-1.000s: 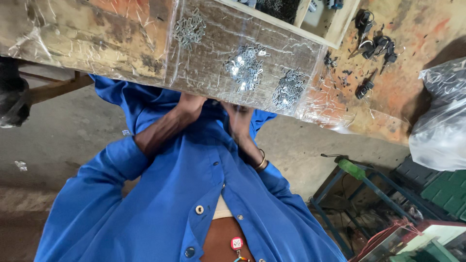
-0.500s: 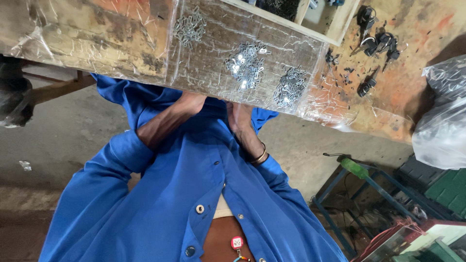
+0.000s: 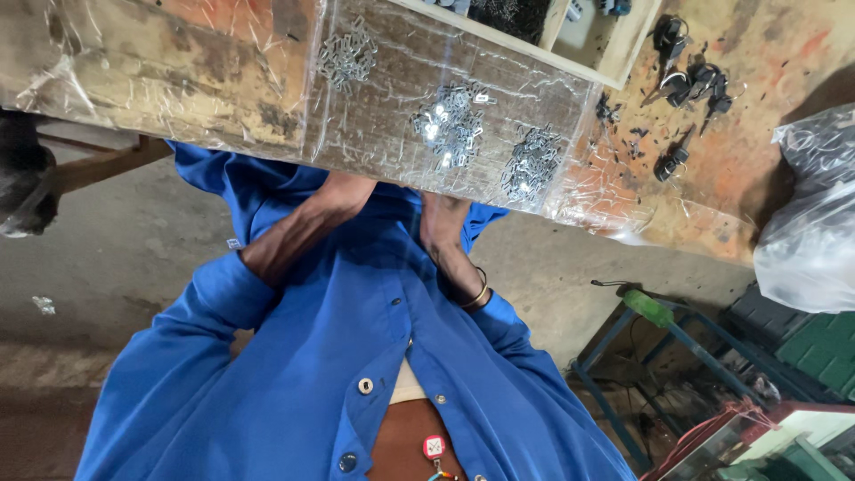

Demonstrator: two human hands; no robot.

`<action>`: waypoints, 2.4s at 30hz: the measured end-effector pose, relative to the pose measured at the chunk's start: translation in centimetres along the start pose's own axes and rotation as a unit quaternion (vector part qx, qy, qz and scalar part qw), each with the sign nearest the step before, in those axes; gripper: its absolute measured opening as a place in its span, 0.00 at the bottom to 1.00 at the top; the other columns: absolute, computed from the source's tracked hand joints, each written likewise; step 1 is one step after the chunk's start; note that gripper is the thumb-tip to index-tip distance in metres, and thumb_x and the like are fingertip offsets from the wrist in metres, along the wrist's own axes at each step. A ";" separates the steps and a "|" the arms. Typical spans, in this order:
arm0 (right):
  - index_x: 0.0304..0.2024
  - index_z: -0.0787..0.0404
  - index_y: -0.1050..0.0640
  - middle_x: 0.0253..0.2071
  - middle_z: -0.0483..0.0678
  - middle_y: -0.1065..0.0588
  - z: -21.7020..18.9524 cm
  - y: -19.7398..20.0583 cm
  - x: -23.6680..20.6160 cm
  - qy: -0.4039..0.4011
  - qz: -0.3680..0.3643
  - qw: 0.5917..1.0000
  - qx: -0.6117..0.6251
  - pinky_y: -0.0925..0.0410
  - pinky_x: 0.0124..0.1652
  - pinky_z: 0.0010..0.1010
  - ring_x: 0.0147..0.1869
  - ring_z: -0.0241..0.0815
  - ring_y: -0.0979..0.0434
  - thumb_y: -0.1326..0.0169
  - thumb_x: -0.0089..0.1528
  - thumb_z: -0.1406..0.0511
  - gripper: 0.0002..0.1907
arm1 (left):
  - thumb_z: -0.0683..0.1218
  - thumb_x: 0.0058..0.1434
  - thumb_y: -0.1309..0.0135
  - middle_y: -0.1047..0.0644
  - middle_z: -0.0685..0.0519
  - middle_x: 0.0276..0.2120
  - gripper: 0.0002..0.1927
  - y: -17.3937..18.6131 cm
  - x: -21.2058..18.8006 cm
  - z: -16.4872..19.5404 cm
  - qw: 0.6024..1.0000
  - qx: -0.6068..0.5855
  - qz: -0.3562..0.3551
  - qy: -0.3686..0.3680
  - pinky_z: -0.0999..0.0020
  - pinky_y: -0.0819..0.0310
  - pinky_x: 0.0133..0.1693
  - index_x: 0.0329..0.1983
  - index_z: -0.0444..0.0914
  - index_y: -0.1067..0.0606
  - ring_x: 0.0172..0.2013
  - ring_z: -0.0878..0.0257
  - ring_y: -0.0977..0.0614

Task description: The person sits at a workbench and assembles small components. They pick small blue-topped parts from a compartment tray, insert them one at a time into a cylindrical metal body held in the other hand, and set finished assemblies on the table.

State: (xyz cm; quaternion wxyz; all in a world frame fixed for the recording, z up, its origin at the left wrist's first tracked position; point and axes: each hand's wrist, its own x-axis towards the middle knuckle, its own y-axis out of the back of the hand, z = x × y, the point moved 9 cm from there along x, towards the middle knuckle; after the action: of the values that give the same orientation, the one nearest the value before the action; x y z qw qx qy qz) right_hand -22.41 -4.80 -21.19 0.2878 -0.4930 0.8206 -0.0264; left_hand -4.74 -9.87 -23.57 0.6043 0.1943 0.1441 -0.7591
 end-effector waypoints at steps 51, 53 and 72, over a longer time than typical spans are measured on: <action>0.46 0.67 0.17 0.40 0.53 0.21 -16.6 -9.5 -9.1 0.339 -0.200 0.801 -0.451 0.26 0.42 0.28 0.42 0.40 0.19 0.32 0.59 0.75 0.13 | 0.39 0.60 0.33 0.15 0.45 0.40 0.12 1.2 -9.1 11.5 0.971 -0.225 -0.055 0.053 0.67 0.16 0.46 0.45 0.30 0.17 0.40 0.62 0.14; 0.47 0.66 0.17 0.42 0.53 0.21 -16.8 -9.2 -8.3 0.278 -0.220 0.837 -0.418 0.26 0.45 0.29 0.44 0.43 0.18 0.34 0.58 0.76 0.14 | 0.39 0.59 0.30 0.14 0.47 0.39 0.12 1.9 -9.5 13.2 0.991 -0.121 -0.047 0.022 0.69 0.19 0.43 0.45 0.30 0.16 0.39 0.65 0.16; 0.49 0.63 0.24 0.43 0.54 0.21 -34.9 -10.4 -1.1 0.392 -0.101 0.849 -0.339 0.26 0.34 0.32 0.37 0.41 0.20 0.43 0.71 0.75 0.06 | 0.49 0.51 0.26 0.20 0.53 0.29 0.18 2.6 -12.2 26.2 0.888 0.114 -0.115 -0.431 0.61 0.17 0.44 0.34 0.38 0.23 0.34 0.56 0.16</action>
State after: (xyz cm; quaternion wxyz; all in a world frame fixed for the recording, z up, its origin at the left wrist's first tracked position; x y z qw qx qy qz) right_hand -31.16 -17.58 11.80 -0.2475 -0.5884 0.7690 0.0336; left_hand -3.04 -11.84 5.37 0.4894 -0.1024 -0.1971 -0.8433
